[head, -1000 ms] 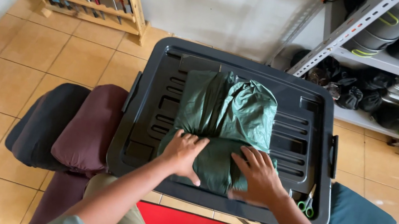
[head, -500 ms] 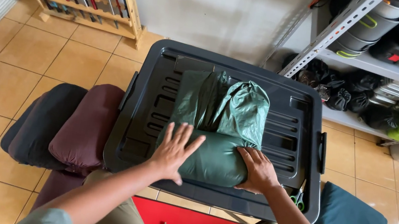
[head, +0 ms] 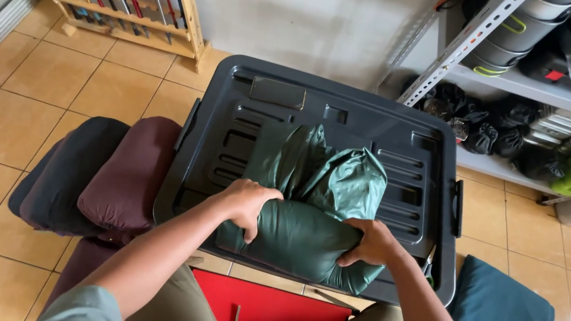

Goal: Folding and rolling a sleeping bag and placing it into a stuff sack.

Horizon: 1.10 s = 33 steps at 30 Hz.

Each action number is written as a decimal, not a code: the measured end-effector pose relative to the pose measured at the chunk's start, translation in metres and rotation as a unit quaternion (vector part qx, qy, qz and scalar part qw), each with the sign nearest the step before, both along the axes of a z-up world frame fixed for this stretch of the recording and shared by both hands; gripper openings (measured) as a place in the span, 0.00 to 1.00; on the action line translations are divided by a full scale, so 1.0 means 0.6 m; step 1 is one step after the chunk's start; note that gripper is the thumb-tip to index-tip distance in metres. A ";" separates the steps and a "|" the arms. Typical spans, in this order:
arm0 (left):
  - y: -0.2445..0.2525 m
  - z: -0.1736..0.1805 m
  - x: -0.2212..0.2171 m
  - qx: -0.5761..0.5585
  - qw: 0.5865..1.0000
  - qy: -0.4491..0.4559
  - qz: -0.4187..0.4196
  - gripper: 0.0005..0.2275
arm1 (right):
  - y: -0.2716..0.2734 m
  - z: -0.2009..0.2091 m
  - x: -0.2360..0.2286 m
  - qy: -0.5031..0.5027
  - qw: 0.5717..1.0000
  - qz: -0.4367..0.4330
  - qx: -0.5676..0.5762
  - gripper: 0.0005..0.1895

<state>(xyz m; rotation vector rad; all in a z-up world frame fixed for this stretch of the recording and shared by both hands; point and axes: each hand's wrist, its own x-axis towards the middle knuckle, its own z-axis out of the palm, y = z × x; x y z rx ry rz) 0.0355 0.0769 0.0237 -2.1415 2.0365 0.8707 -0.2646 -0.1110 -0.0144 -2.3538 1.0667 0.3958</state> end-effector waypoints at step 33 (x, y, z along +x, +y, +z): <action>-0.066 0.014 -0.068 0.051 0.976 0.146 0.151 0.54 | -0.082 -0.185 0.240 -0.114 0.992 -0.005 -0.046 0.20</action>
